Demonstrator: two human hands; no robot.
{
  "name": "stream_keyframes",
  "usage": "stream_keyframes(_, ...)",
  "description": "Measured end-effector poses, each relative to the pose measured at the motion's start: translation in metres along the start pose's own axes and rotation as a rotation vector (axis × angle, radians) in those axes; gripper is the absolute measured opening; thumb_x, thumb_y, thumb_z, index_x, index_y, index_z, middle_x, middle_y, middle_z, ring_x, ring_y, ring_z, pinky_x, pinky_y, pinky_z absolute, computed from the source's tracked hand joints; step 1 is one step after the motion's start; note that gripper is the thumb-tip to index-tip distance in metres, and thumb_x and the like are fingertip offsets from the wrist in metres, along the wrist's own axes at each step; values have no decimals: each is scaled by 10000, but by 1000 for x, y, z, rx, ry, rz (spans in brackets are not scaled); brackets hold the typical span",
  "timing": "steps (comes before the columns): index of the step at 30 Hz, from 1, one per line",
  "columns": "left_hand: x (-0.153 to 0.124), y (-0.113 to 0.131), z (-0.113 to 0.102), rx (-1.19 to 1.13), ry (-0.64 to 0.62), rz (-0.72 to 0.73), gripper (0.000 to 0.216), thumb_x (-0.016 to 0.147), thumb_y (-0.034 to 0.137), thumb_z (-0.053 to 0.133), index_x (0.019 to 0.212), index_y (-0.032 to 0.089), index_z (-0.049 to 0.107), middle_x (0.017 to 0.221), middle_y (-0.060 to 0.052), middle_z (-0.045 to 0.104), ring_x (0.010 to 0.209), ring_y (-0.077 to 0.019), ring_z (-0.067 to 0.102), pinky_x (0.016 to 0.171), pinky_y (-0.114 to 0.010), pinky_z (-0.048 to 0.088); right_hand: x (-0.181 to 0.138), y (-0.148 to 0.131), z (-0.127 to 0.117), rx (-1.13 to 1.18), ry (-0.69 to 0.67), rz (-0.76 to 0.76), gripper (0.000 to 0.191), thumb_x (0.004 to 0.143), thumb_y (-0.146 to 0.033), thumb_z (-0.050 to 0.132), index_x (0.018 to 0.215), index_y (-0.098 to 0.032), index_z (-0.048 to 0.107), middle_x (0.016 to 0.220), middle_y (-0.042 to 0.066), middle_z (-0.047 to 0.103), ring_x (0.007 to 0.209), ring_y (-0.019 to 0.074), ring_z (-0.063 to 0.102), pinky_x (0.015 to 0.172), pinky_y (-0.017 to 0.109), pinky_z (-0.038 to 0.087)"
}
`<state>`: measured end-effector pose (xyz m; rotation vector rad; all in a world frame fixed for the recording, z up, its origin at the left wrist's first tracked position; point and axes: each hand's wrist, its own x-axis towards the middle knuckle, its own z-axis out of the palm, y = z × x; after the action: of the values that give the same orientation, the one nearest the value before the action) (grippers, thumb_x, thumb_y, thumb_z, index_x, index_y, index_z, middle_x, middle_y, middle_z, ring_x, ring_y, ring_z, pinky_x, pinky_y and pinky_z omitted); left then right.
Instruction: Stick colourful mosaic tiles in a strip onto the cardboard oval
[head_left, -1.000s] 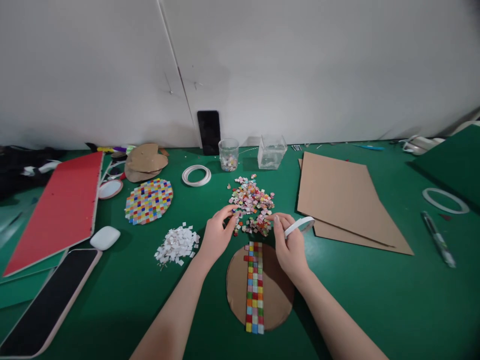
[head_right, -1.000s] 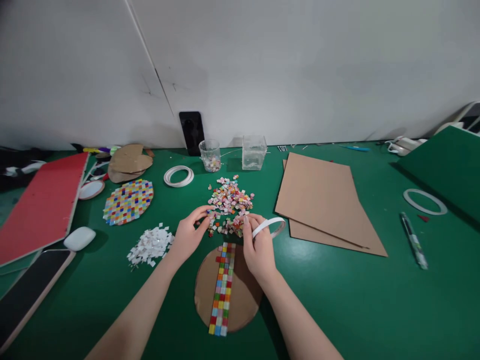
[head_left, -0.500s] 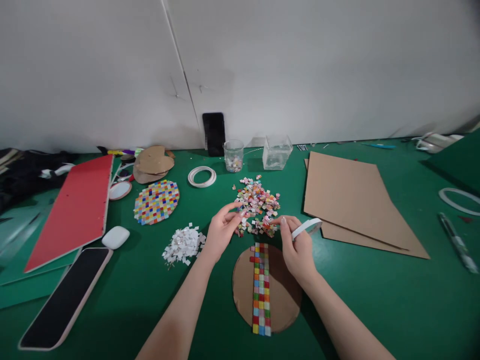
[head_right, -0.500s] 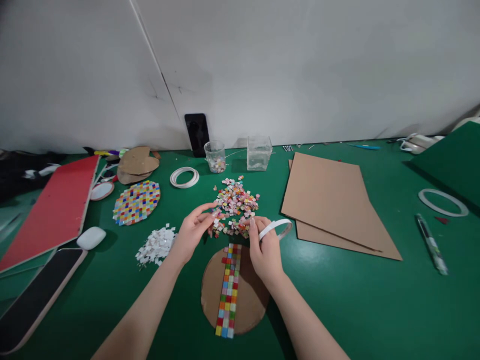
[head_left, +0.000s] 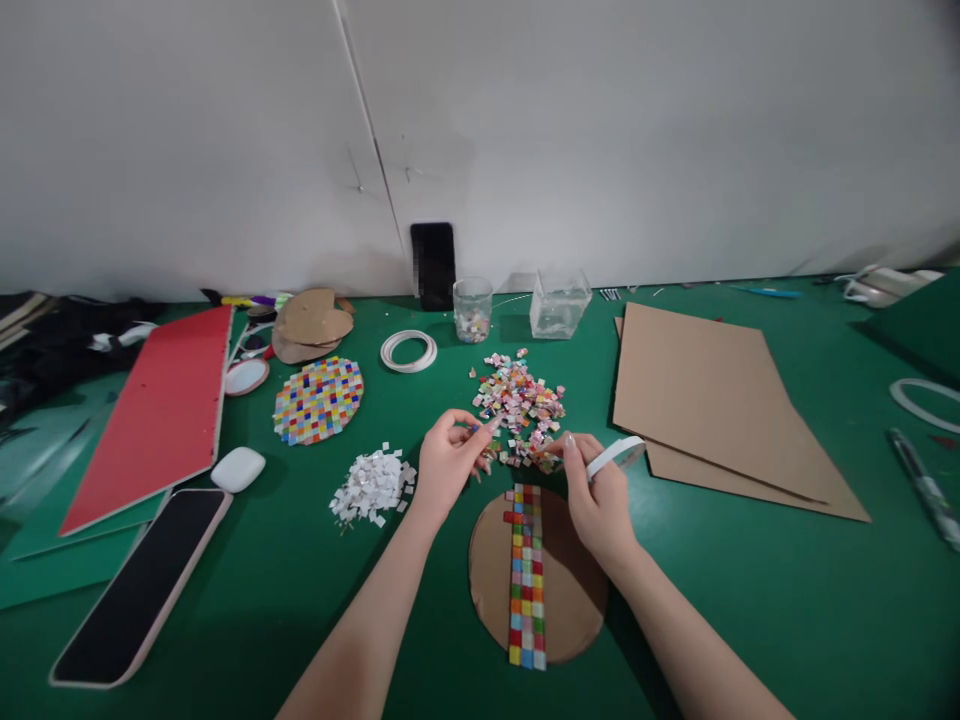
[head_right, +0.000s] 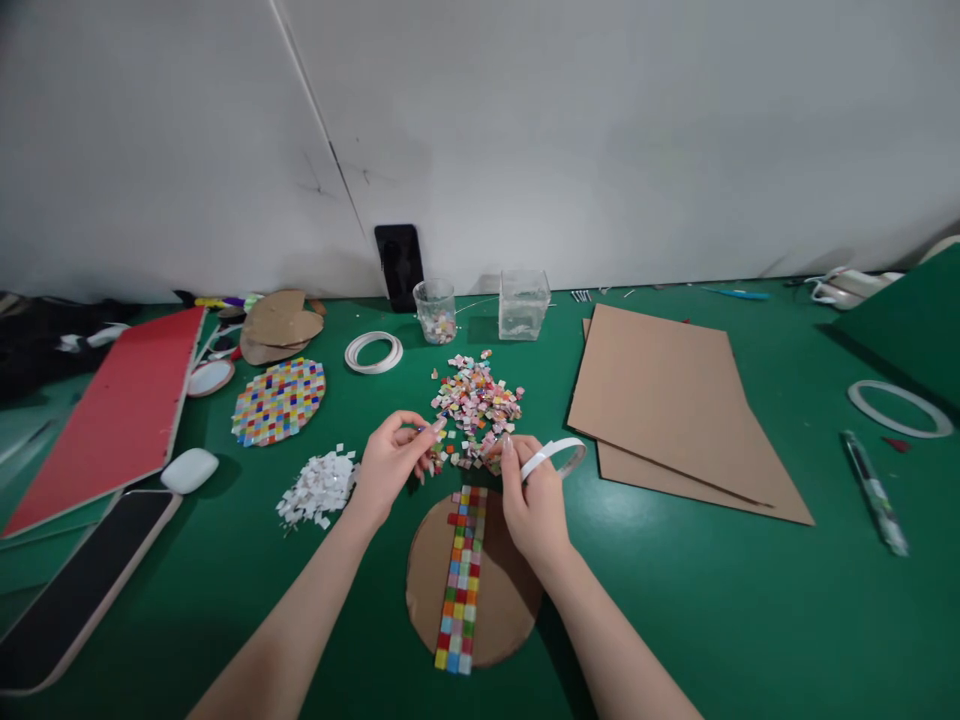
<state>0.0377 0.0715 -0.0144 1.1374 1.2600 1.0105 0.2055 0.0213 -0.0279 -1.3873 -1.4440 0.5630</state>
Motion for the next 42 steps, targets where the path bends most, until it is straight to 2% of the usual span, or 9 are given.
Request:
stream_keyframes(7, -5, 4, 6, 16, -28, 4, 294, 712, 403, 669, 774, 202, 463, 554, 53, 562, 432, -106, 549, 345, -158, 403, -3, -4, 1, 29, -67, 36, 308, 941, -293, 378, 715, -191, 560, 691, 20, 533, 648, 163, 529, 643, 279, 395)
stream_keyframes(12, -13, 7, 16, 10, -137, -15, 290, 734, 410, 651, 770, 195, 460, 542, 49, 563, 443, -103, 556, 361, -147, 402, -5, -6, 4, -25, -221, 56, 278, 908, -351, 443, 688, -196, 510, 637, 7, 516, 608, 163, 499, 599, 270, 378)
stream_keyframes(15, -16, 4, 20, 11, -203, -27, 283, 761, 415, 624, 764, 190, 451, 544, 46, 568, 419, -92, 547, 362, -142, 390, -6, -8, 4, -50, -260, 79, 288, 928, -338, 395, 682, -205, 463, 601, -13, 471, 562, 151, 464, 552, 262, 342)
stream_keyframes(22, -17, 4, 21, -60, -295, -83, 254, 803, 418, 574, 804, 192, 457, 564, 38, 582, 417, -88, 537, 378, -154, 384, -5, -8, 5, -22, -270, 88, 262, 941, -309, 361, 725, -201, 462, 627, -17, 473, 563, 140, 462, 547, 251, 340)
stream_keyframes(29, -20, 12, 19, -314, -400, -224, 245, 797, 380, 587, 908, 189, 480, 614, 36, 549, 450, -70, 473, 423, -170, 370, -5, -7, 6, -27, -147, 108, 333, 921, -349, 409, 621, -208, 443, 535, -40, 424, 495, 130, 430, 498, 252, 328)
stream_keyframes(33, -21, 14, 16, -464, -494, -248, 231, 814, 350, 574, 970, 197, 501, 665, 21, 535, 507, -80, 472, 461, -187, 361, -5, -3, 4, -8, -120, 125, 228, 895, -337, 464, 836, -180, 618, 744, 48, 660, 686, 191, 608, 631, 289, 450)
stream_keyframes(37, -22, 16, 15, -496, -531, -241, 263, 797, 316, 607, 1020, 202, 525, 737, 3, 549, 564, -85, 495, 511, -200, 387, -4, 0, 5, -9, -123, 127, 275, 874, -329, 482, 1034, -167, 635, 1023, 127, 691, 907, 264, 646, 777, 381, 486)
stream_keyframes(40, -23, 17, 14, -429, -510, -198, 292, 795, 301, 621, 1058, 207, 532, 818, -18, 587, 625, -94, 535, 570, -209, 417, -3, -1, 5, 2, -111, 117, 295, 890, -335, 453, 1064, -166, 620, 1062, 134, 674, 952, 269, 631, 804, 393, 479)
stream_keyframes(42, -22, 16, 14, -361, -472, -158, 290, 789, 289, 634, 1050, 210, 534, 883, -30, 612, 658, -100, 561, 594, -214, 432, -3, -4, 4, 21, -82, 123, 274, 907, -345, 431, 996, -167, 620, 947, 115, 689, 857, 241, 639, 749, 354, 483)
